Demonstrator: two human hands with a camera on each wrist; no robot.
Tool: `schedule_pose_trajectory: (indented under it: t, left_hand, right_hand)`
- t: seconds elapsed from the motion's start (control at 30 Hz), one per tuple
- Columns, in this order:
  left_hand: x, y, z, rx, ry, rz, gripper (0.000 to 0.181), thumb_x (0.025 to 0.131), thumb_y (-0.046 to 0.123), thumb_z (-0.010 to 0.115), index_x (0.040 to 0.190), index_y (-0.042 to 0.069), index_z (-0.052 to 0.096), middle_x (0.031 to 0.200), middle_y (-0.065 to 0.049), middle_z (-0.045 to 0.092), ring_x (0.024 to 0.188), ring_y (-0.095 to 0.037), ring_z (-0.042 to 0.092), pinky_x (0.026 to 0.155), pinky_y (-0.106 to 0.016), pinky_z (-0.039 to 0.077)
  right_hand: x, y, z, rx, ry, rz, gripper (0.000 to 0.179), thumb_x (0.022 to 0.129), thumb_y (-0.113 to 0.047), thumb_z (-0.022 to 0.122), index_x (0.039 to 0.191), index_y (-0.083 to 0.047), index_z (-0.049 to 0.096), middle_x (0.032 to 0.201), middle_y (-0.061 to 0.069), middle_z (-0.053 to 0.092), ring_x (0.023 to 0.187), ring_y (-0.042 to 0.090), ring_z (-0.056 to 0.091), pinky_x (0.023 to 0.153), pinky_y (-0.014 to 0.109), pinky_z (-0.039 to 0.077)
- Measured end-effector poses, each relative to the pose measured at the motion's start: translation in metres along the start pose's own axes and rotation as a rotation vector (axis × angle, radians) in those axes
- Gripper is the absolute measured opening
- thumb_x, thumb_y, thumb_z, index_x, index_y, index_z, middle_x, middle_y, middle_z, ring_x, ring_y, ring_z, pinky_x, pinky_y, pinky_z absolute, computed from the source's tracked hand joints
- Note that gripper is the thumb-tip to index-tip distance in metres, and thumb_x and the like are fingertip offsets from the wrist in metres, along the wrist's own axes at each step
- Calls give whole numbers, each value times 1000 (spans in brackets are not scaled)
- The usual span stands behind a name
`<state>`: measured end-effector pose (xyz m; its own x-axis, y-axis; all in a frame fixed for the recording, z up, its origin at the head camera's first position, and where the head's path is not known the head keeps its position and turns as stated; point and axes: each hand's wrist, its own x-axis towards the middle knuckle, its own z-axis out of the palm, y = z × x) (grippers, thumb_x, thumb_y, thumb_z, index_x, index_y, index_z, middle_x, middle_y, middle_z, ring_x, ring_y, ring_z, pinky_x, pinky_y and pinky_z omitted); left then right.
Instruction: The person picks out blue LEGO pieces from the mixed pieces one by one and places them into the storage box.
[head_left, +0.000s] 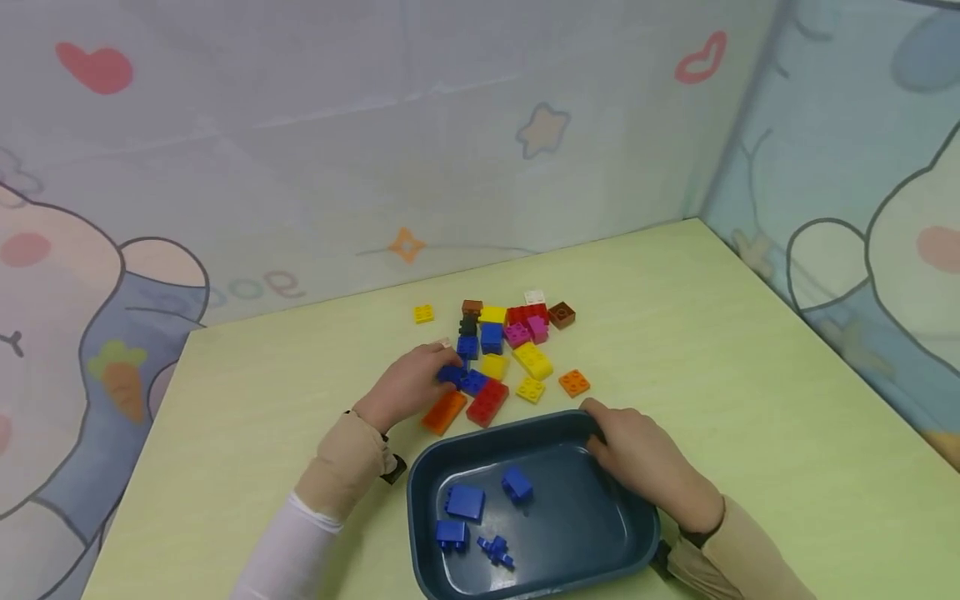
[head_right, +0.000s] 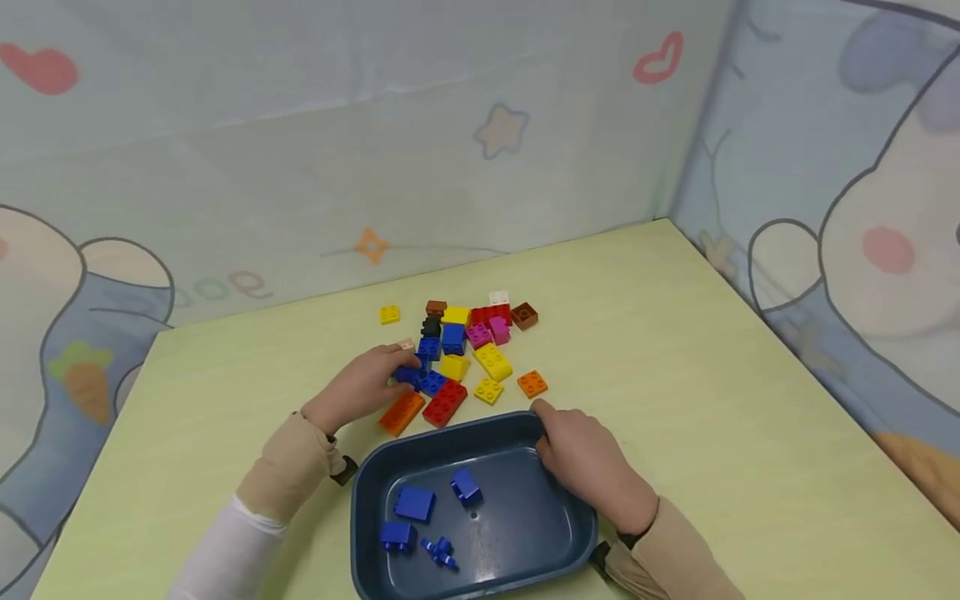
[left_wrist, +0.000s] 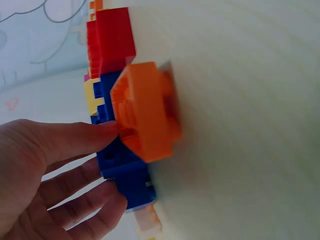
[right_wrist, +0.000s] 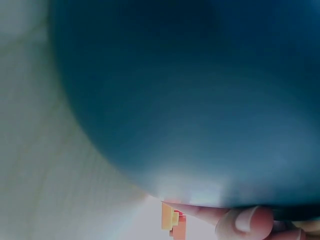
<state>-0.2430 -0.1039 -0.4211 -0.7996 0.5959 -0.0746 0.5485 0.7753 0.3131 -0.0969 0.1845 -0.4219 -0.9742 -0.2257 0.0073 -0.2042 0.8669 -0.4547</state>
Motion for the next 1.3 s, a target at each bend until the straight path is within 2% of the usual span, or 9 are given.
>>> schedule_pose_trajectory:
  t: [0.23, 0.47, 0.77, 0.93, 1.3]
  left_hand:
    - [-4, 1, 1, 9, 2, -29, 30, 93, 13, 73, 122, 8, 68, 125, -11, 64, 114, -26, 59, 103, -40, 48]
    - [-7, 3, -1, 16, -23, -39, 30, 94, 11, 72, 123, 7, 67, 124, -11, 63, 113, -27, 58, 103, -39, 48]
    - [1, 2, -9, 64, -39, 22, 30, 96, 14, 70, 125, 7, 66, 124, -9, 64, 117, -26, 59, 103, -38, 47]
    - [-3, 4, -20, 41, -27, 40, 32, 97, 17, 69, 126, 6, 65, 117, -8, 65, 105, -23, 60, 97, -36, 50]
    - [-8, 10, -33, 39, 7, 97, 32, 97, 19, 69, 126, 5, 64, 116, -8, 65, 106, -24, 61, 97, -37, 50]
  right_hand:
    - [2, -2, 2, -1, 8, -26, 18, 88, 0, 67, 104, -2, 58, 65, -1, 47, 53, 13, 45, 48, 27, 38]
    - [2, -4, 3, 8, -1, -25, 18, 89, 1, 67, 105, -3, 59, 64, -2, 47, 53, 13, 45, 48, 26, 39]
    - [1, -4, -1, 10, 5, -26, 20, 89, 1, 66, 107, -1, 58, 66, -1, 48, 54, 13, 45, 49, 27, 39]
    - [1, -5, -1, 14, 2, -32, 20, 89, 1, 66, 107, -1, 58, 65, -1, 48, 54, 13, 45, 49, 27, 39]
    - [1, 0, 0, 11, -2, -23, 22, 88, 1, 66, 109, 0, 58, 66, -1, 49, 54, 14, 46, 49, 28, 40]
